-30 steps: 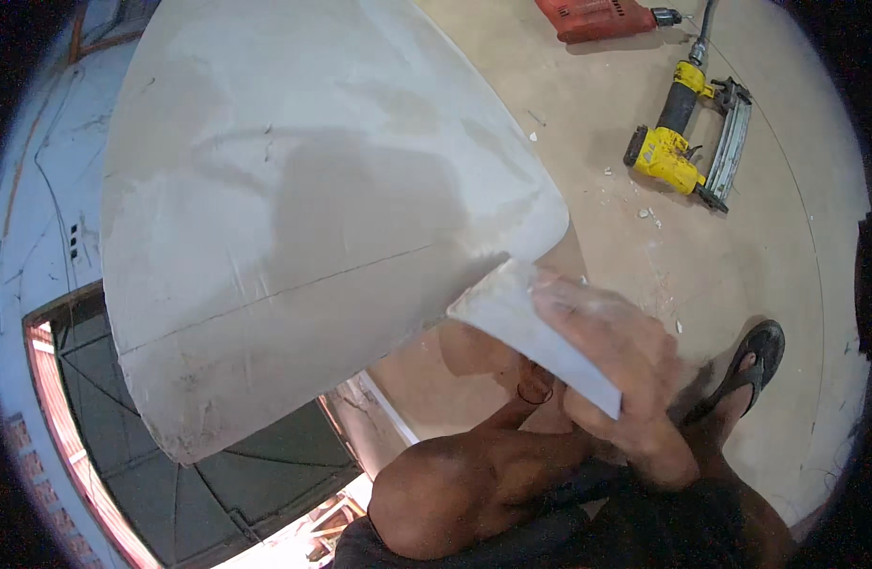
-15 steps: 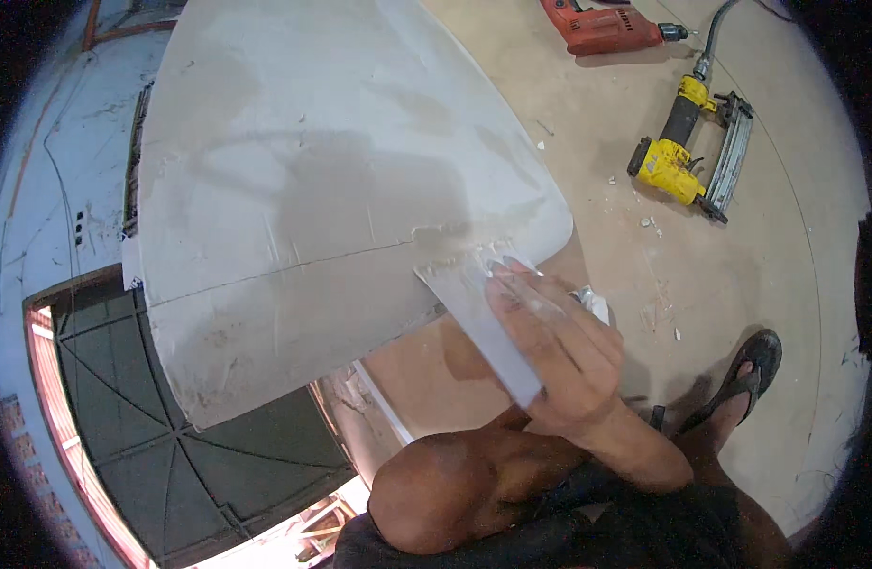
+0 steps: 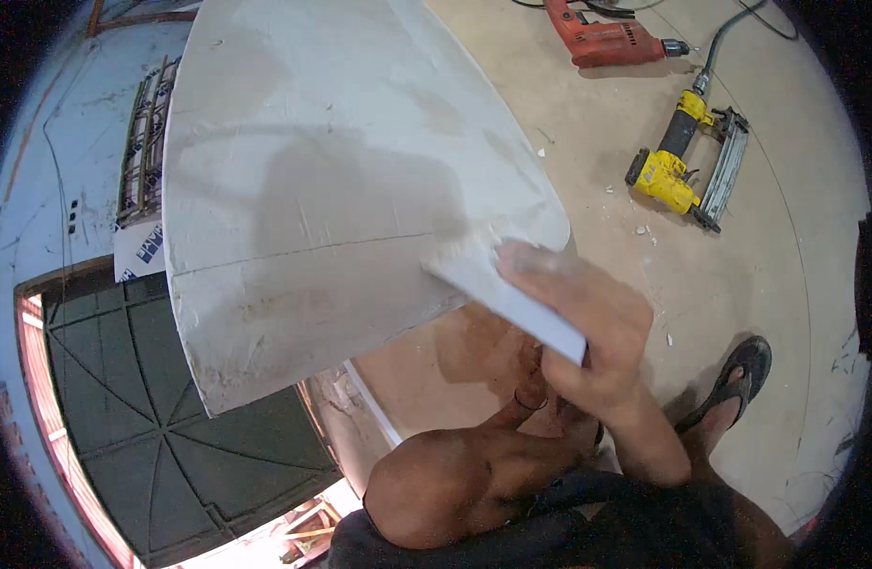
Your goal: The person applies putty to the joints and surfaces of a wooden cabinet structure using scrapers. The person spreads the white filler over the seams, wipes away excess, and uses two scrapers to transfer and smooth the material across several different sections of the wood.
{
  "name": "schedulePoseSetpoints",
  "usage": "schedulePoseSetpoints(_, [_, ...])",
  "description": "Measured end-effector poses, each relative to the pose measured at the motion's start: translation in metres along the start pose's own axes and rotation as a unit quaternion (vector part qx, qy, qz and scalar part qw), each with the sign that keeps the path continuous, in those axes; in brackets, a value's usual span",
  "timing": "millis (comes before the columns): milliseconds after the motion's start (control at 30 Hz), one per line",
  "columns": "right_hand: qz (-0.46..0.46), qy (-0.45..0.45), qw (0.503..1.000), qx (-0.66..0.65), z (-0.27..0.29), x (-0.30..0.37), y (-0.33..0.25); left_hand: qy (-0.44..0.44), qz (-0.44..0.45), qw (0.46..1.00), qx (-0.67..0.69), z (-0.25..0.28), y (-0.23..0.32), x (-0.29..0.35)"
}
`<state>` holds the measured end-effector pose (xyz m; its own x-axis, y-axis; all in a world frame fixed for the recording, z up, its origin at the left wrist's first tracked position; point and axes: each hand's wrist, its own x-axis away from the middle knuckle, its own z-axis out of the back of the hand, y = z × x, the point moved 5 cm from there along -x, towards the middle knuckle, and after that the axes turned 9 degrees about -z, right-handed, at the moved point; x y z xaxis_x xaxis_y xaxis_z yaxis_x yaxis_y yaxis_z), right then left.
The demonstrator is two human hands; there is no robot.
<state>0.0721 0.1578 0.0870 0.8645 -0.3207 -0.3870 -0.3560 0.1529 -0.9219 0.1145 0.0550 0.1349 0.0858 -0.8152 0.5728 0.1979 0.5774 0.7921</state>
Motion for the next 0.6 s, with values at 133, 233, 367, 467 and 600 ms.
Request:
schedulePoseSetpoints(133, [0.011, 0.001, 0.999, 0.052, -0.006, 0.014, -0.009, -0.022, -0.004, 1.000, -0.002, -0.004, -0.008, 0.004])
schedulePoseSetpoints(233, [0.007, 0.052, 0.998, 0.038, 0.010, 0.002, -0.021, -0.025, -0.004, 1.000, 0.004, -0.005, -0.004, 0.002])
schedulePoseSetpoints(367, [0.044, 0.080, 0.991, 0.102, -0.002, -0.015, -0.031, -0.018, 0.008, 1.000, 0.013, -0.006, -0.007, 0.004])
schedulePoseSetpoints(467, [0.070, 0.065, 0.990, 0.104, -0.022, -0.012, -0.053, 0.031, 0.079, 0.996, -0.019, 0.008, 0.015, 0.021])
schedulePoseSetpoints(600, [0.040, 0.037, 0.993, 0.104, -0.024, 0.001, -0.048, 0.086, 0.180, 0.979, -0.031, 0.017, 0.017, 0.022])
